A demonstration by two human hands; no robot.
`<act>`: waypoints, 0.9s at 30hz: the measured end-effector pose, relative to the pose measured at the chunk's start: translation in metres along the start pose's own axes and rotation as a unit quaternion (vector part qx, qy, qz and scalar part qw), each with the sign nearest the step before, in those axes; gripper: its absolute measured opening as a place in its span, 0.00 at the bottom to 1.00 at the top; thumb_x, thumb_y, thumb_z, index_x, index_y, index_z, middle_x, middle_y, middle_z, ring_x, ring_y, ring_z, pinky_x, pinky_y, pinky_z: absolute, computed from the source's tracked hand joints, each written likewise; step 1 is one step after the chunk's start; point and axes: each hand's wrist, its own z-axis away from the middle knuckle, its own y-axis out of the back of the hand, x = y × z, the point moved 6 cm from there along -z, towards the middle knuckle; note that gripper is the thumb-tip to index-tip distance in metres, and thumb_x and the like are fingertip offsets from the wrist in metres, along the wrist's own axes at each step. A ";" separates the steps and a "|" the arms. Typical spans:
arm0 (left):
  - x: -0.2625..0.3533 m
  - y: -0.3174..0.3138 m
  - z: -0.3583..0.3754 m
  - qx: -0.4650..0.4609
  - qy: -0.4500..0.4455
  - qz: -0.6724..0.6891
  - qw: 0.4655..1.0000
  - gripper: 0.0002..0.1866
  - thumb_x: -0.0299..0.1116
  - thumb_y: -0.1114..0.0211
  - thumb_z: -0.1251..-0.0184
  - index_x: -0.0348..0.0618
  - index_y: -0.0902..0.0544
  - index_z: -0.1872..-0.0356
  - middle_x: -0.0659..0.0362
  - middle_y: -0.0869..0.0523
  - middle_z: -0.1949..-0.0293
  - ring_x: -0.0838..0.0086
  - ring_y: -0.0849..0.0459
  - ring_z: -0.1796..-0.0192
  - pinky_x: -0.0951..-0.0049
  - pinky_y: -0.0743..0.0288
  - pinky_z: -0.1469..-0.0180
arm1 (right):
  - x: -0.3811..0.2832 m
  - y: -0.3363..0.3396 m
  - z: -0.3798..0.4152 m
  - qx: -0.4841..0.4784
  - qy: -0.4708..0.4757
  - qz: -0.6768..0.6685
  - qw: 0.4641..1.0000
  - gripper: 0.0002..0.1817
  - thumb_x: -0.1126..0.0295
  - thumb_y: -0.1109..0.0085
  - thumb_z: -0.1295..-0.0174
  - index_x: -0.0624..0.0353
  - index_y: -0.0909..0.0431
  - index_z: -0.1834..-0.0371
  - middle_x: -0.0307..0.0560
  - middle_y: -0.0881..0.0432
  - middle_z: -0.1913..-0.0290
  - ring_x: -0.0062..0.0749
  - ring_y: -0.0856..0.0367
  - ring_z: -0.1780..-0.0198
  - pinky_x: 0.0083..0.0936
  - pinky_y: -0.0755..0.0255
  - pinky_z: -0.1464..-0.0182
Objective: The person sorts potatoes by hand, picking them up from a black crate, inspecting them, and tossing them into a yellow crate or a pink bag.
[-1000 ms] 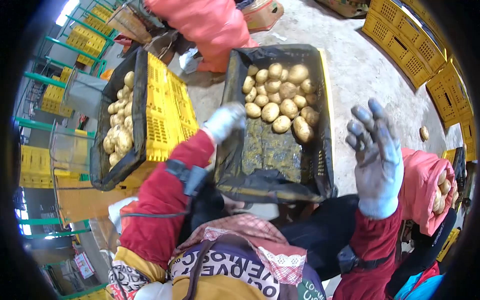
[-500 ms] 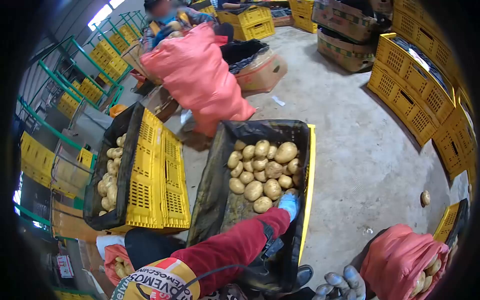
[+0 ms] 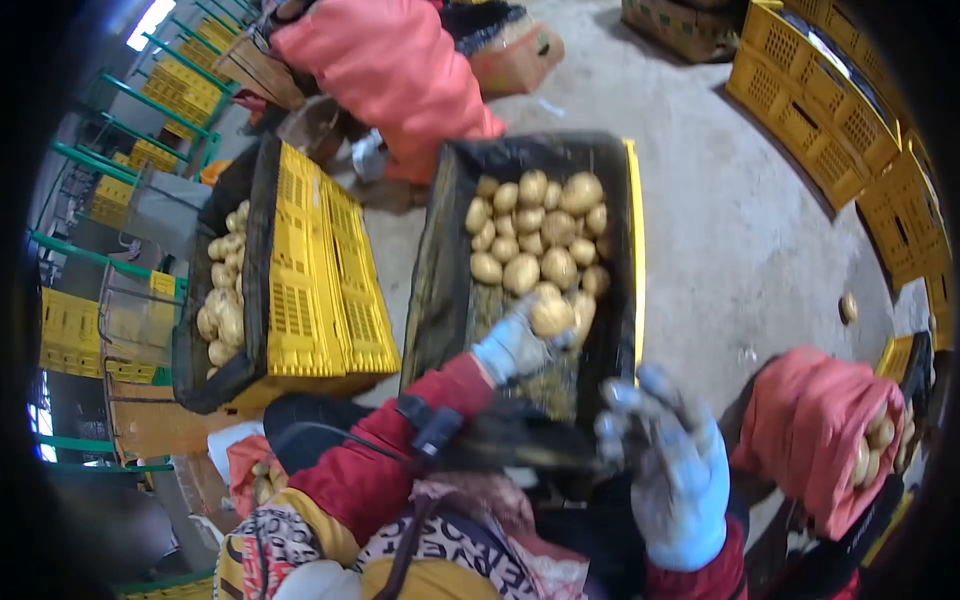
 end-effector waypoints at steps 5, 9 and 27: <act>0.029 -0.023 0.117 -0.175 -0.037 -0.125 0.976 0.40 0.69 0.55 0.35 0.41 0.31 0.38 0.50 0.20 0.48 0.66 0.20 0.63 0.72 0.23 0.68 | 0.051 -0.020 -0.026 -0.035 -0.058 0.089 0.994 0.23 0.64 0.48 0.32 0.62 0.34 0.37 0.46 0.20 0.55 0.24 0.22 0.59 0.20 0.27 0.58; 0.020 -0.024 0.199 -0.155 -0.043 -0.120 0.980 0.43 0.71 0.57 0.37 0.41 0.31 0.38 0.50 0.20 0.48 0.64 0.19 0.60 0.71 0.22 0.66 | 0.102 -0.029 -0.041 -0.061 -0.102 0.179 0.977 0.22 0.61 0.47 0.32 0.60 0.31 0.38 0.42 0.20 0.62 0.20 0.23 0.66 0.18 0.27 0.64; 0.020 0.021 0.281 -0.184 -0.267 -0.352 0.878 0.41 0.19 0.30 0.49 0.43 0.38 0.31 0.59 0.28 0.38 0.73 0.25 0.40 0.74 0.28 0.41 | 0.192 -0.069 -0.001 -0.209 -0.072 0.146 0.964 0.27 0.73 0.37 0.41 0.62 0.33 0.38 0.44 0.23 0.48 0.26 0.23 0.48 0.25 0.27 0.47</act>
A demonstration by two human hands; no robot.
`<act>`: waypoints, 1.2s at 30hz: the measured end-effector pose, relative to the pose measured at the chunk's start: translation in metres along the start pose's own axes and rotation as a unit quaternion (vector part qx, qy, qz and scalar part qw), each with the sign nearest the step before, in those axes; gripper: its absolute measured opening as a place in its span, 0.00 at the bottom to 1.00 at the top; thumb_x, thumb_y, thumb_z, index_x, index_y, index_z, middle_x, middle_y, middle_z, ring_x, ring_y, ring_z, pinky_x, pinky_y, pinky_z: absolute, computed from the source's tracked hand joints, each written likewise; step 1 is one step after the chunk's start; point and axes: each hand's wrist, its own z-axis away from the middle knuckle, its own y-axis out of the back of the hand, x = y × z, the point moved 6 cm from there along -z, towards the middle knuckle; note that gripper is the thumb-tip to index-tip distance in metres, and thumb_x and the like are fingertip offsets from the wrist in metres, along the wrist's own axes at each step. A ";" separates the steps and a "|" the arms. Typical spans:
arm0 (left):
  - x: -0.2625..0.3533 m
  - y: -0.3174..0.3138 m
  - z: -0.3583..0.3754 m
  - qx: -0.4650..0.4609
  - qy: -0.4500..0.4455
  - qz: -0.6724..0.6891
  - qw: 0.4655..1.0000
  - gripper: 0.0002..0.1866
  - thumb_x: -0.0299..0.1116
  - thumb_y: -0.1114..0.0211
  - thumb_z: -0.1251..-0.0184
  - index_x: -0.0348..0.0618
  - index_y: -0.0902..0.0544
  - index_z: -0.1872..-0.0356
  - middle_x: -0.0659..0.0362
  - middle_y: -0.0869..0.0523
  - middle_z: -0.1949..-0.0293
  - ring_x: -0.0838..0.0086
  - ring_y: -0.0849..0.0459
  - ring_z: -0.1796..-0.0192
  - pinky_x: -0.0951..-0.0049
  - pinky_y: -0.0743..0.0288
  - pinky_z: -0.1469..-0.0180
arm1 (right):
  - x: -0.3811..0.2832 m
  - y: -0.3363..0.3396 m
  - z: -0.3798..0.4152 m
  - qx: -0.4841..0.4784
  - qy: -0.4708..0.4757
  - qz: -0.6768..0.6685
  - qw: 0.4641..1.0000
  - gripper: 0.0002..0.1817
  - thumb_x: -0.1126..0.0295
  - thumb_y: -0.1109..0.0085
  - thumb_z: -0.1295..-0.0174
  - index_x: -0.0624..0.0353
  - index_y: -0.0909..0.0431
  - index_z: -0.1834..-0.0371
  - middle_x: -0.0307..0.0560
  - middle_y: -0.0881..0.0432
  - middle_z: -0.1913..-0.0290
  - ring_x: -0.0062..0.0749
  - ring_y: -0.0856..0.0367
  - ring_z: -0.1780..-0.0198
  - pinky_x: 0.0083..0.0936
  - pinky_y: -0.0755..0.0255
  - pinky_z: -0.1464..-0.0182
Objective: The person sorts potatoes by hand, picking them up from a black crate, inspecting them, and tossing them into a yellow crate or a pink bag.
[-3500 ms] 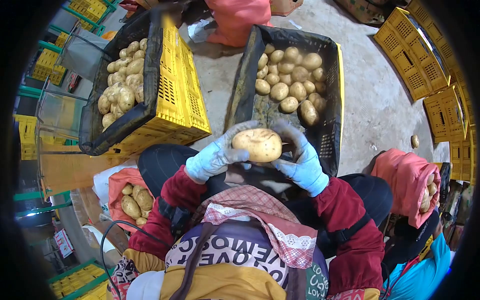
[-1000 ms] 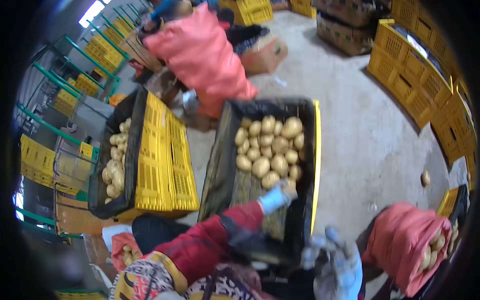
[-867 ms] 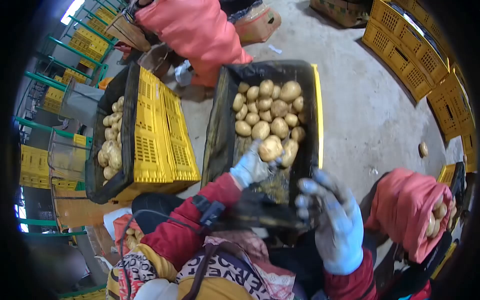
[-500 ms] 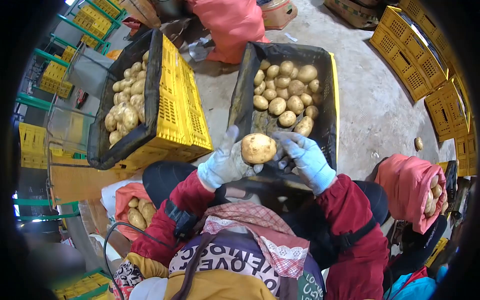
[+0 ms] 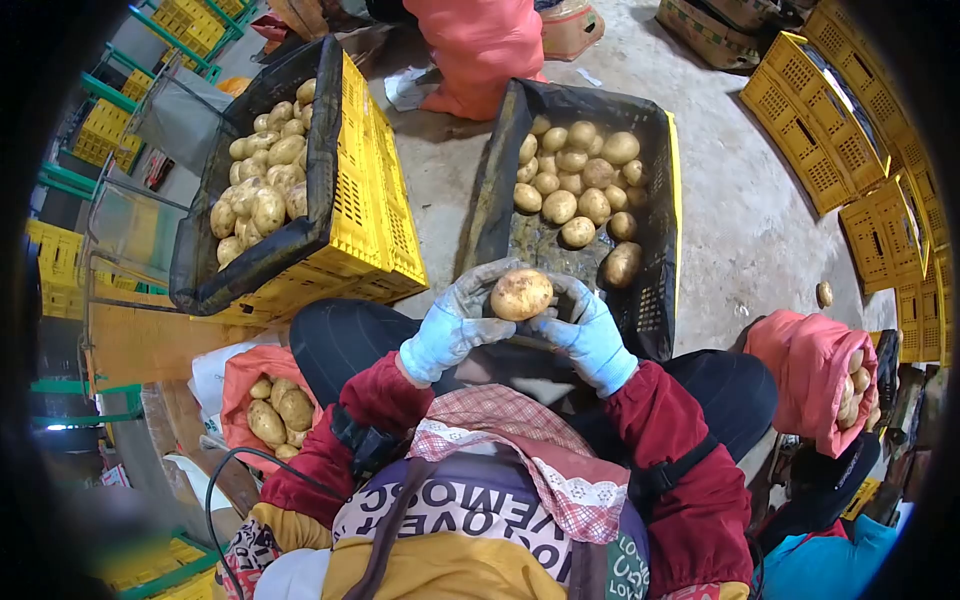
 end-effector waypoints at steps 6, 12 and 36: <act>-0.002 0.005 -0.009 -0.003 -0.112 -0.169 0.979 0.38 0.23 0.28 0.49 0.42 0.33 0.34 0.57 0.28 0.37 0.70 0.31 0.34 0.69 0.36 0.32 | -0.013 0.000 -0.004 -0.005 0.121 0.103 0.987 0.31 0.81 0.39 0.48 0.63 0.33 0.37 0.45 0.25 0.43 0.28 0.27 0.41 0.29 0.32 0.40; 0.019 -0.003 -0.002 0.013 -0.274 -0.452 0.849 0.31 0.26 0.31 0.45 0.41 0.29 0.37 0.53 0.28 0.37 0.66 0.30 0.35 0.66 0.37 0.33 | -0.018 -0.006 -0.008 0.035 0.144 0.152 0.977 0.35 0.79 0.38 0.50 0.63 0.35 0.34 0.48 0.29 0.38 0.31 0.28 0.40 0.28 0.34 0.37; 0.030 0.028 -0.007 0.006 -0.093 0.181 0.979 0.41 0.22 0.31 0.46 0.46 0.42 0.31 0.52 0.30 0.37 0.62 0.22 0.43 0.66 0.23 0.46 | -0.020 -0.014 -0.012 0.088 0.051 0.156 0.982 0.23 0.74 0.43 0.37 0.64 0.31 0.38 0.40 0.21 0.57 0.15 0.25 0.59 0.16 0.29 0.54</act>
